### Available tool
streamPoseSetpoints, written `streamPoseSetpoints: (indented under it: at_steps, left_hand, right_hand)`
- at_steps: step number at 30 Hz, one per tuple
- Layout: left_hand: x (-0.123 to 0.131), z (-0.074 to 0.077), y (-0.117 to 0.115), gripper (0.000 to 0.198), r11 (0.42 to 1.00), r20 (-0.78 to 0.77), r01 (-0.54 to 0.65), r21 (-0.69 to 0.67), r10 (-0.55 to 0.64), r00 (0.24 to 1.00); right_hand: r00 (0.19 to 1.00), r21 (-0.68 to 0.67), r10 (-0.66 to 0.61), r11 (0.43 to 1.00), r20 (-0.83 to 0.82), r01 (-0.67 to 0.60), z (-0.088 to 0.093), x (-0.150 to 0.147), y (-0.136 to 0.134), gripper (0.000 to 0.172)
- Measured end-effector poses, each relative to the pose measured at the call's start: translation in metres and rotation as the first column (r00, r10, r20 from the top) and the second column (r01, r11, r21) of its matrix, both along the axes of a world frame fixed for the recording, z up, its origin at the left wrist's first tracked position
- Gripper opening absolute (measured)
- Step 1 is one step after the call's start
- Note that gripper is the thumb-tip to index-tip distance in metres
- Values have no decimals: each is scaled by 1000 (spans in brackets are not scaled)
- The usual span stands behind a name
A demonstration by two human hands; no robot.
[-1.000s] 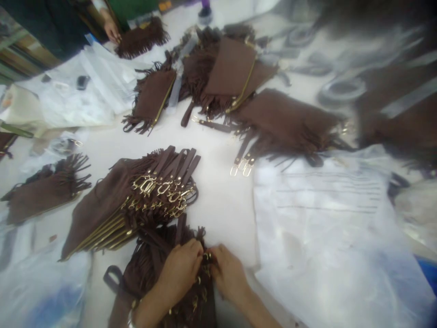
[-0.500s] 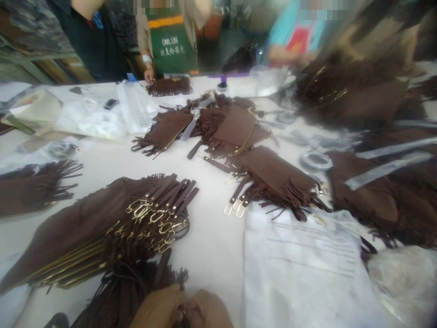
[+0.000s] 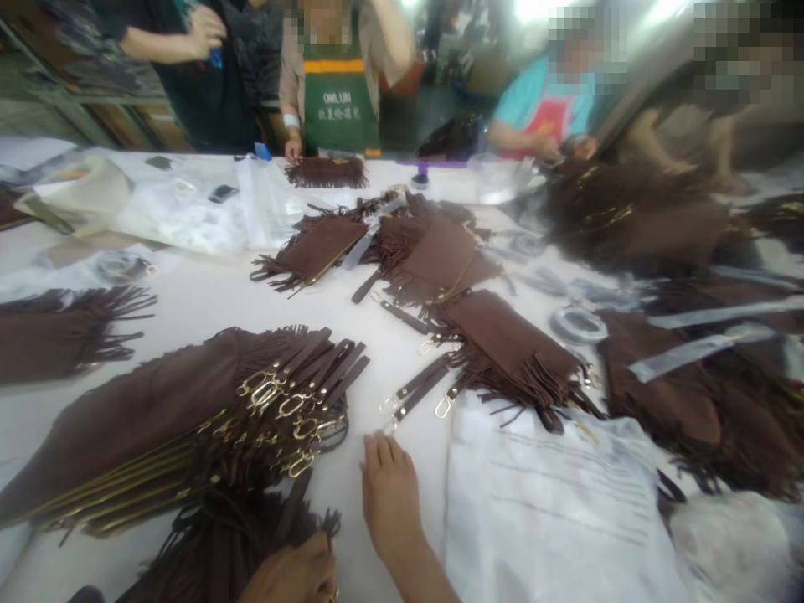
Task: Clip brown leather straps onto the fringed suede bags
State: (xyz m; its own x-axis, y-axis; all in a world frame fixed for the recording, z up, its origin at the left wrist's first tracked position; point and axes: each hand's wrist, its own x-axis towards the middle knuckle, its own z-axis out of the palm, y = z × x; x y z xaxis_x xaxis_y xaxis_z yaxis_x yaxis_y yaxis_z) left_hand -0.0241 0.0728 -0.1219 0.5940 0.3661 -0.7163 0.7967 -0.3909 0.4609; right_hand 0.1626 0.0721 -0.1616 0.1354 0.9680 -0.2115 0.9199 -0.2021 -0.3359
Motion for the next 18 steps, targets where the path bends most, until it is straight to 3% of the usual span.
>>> streamPoseSetpoints:
  at_steps: [5, 9, 11, 13, 16, 18]
  left_hand:
    - [1, 5, -5, 22, 995, 81, 41, 96, -49, 996]
    - [4, 17, -5, 22, 965, 173, 218, 148, -243, 955]
    - [4, 19, -6, 18, 960, 158, 236, 149, -258, 953]
    - [3, 16, -9, 17, 972, 84, 188, 143, -201, 976]
    - [2, 10, -13, 20, 983, 7, 94, 159, -96, 995]
    - [2, 8, -14, 22, 984, -10, 54, 170, -53, 999]
  right_hand:
    - [965, 57, 241, 967, 100, -247, 12, 24, 26, 59]
    - [919, 60, 382, 920, 92, -388, 15, 39, 50, 35]
    - [917, 42, 384, 920, 103, -390, 20, 39, 46, 20]
    - [931, 19, 345, 937, 121, -349, 25, 36, 33, 14]
    - [955, 3, 272, 962, 120, -274, 27, 28, 14, 12]
    - [963, 13, 259, 965, 79, -261, 23, 19, 9, 20]
